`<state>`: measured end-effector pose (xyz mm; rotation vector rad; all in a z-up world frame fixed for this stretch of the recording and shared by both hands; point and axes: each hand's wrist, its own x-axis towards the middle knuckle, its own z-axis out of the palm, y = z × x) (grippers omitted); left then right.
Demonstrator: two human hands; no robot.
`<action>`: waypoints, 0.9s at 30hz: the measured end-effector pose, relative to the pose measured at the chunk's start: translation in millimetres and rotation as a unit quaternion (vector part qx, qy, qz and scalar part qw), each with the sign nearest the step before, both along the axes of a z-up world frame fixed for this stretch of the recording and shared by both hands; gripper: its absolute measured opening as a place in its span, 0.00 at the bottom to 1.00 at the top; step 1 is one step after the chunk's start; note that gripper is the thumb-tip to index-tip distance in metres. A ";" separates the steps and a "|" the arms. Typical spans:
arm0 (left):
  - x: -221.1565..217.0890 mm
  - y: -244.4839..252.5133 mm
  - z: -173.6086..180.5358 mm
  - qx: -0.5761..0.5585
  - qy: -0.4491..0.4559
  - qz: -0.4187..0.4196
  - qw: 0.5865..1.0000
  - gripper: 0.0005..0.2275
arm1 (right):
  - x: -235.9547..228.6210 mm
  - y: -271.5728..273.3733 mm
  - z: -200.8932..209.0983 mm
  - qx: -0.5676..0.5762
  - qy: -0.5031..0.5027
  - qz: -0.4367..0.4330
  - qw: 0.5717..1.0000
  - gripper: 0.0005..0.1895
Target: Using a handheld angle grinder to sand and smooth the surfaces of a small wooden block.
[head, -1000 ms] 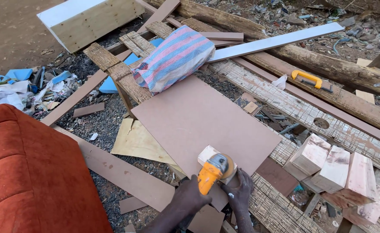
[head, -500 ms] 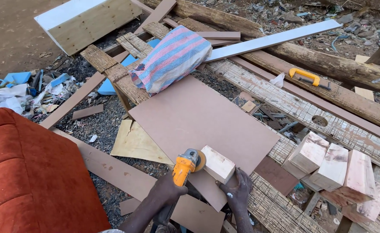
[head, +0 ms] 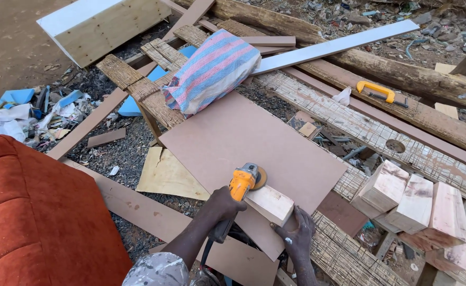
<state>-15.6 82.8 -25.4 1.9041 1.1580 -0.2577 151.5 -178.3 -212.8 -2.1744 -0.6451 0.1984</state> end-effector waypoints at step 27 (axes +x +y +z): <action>-81.2 -39.0 23.1 -0.030 0.045 0.019 0.998 0.27 | -6.5 0.3 -1.9 -0.033 0.037 -0.012 0.999 0.67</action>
